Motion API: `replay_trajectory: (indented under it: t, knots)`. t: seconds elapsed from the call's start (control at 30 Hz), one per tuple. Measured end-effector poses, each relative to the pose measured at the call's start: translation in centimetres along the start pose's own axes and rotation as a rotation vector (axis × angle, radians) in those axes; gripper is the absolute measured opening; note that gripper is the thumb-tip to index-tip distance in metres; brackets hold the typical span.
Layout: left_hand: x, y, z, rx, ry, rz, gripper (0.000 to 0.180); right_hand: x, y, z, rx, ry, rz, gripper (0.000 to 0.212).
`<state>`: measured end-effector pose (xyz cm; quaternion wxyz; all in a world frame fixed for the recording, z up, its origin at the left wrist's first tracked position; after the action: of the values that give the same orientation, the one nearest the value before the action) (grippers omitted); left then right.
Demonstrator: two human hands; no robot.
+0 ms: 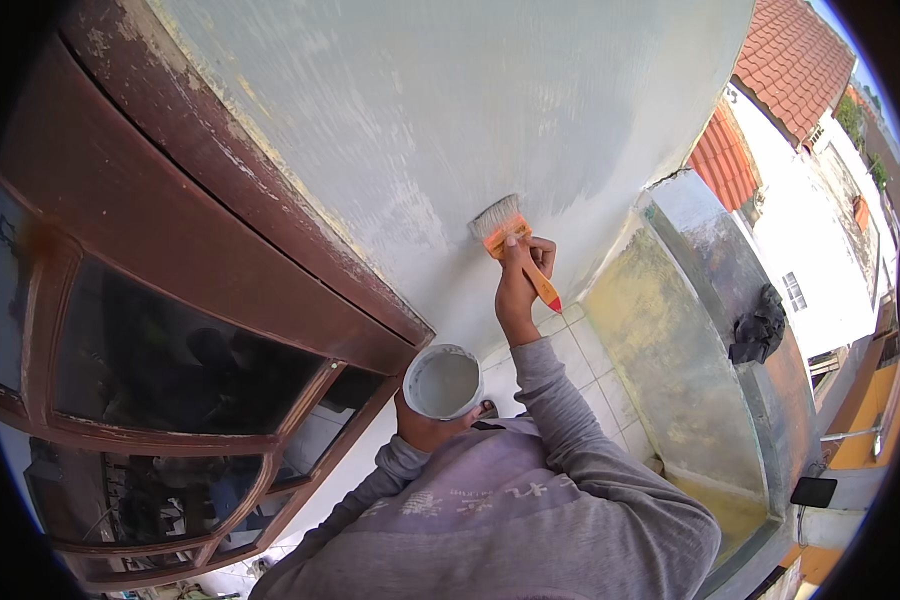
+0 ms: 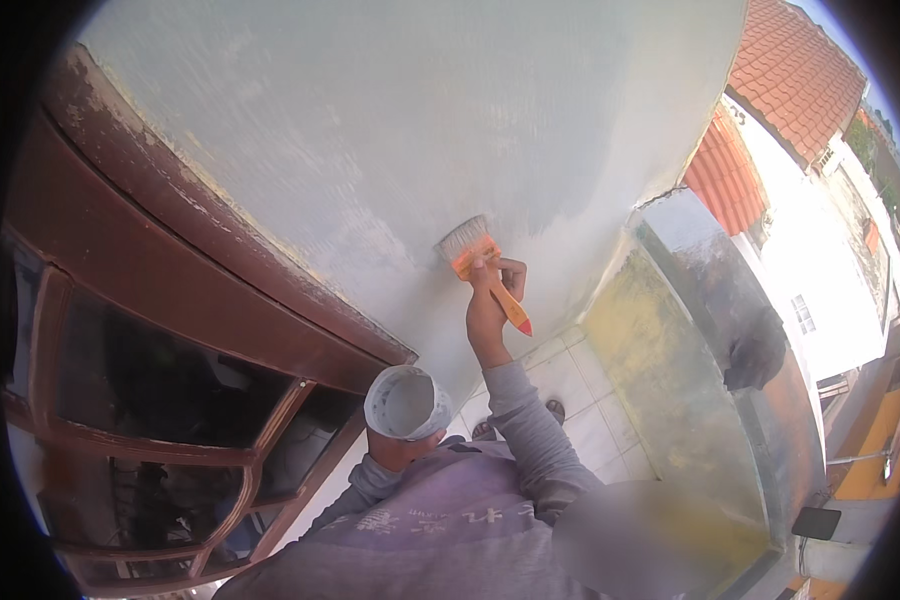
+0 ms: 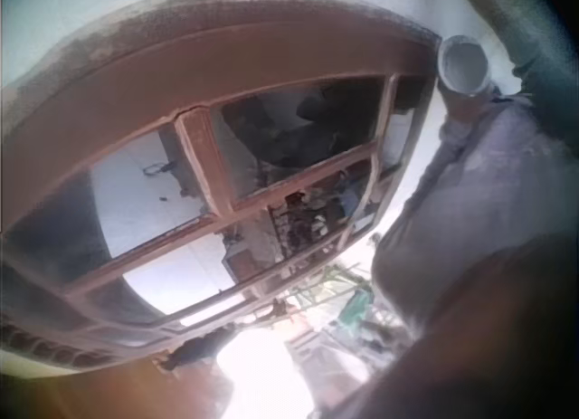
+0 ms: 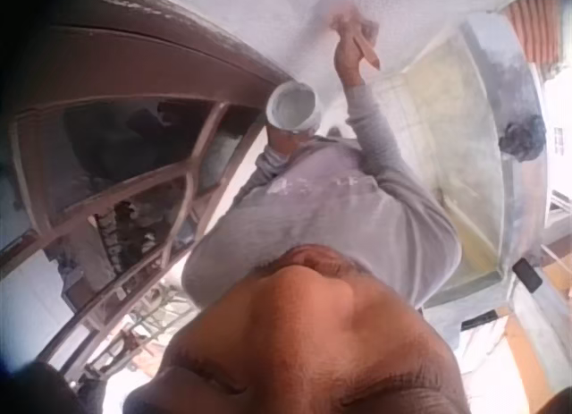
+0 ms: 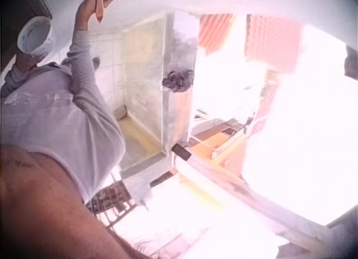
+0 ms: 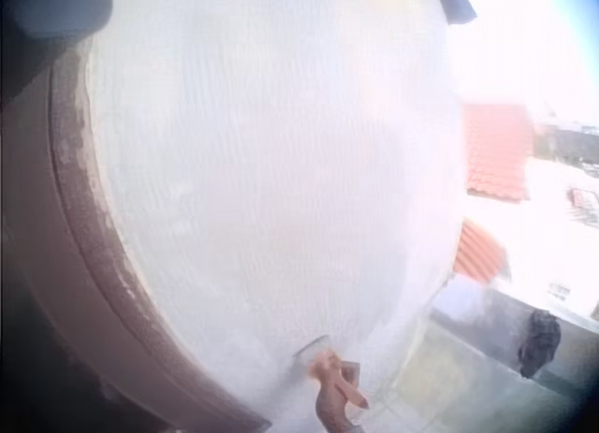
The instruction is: The person paints a white exterior wall using a paintbrush and a small paint container. They repeatedly dip the brush into the container and apply paint to the wall surface near a window frame.
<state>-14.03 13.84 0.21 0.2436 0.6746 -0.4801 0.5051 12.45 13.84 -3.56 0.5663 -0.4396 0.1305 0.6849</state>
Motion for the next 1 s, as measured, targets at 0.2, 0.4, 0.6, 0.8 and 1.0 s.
replay_trajectory:
  t: [0.2, 0.4, 0.6, 0.8, 1.0]
  knots:
    - [-1.7, 0.3, -0.1, 0.05, 0.02, -0.012, 0.079, 2.7, 6.1, -2.3, 0.065, 0.364, 0.163, 0.018]
    - [-2.7, 1.4, -0.3, 0.065, -0.005, -0.011, 0.082, -10.5, 0.3, 10.6, -0.308, 0.185, -0.175, 0.024]
    - [-3.4, 1.3, 0.1, 0.078, 0.014, 0.013, 0.085, -1.4, 2.8, 3.0, -0.234, 0.207, -0.031, 0.023]
    - [-4.1, 1.4, 0.0, 0.067, 0.128, 0.005, 0.089, 2.8, 6.3, -1.0, -0.069, 0.312, 0.212, 0.018]
    - [-7.0, 2.6, 0.2, 0.09, 0.094, -0.003, 0.097, -14.7, -0.5, 15.4, -0.411, 0.031, -0.208, 0.02]
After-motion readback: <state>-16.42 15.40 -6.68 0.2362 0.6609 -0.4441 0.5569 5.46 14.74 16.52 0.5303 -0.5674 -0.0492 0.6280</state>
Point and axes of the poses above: each hand's wrist, its own y-axis away from the middle knuckle, its own z-axis out of the palm, x = y × z, the point moved 3 cm from there along -y, towards the middle knuckle, and after that the axes turned 13 degrees about -x, right-handed, at the moved point
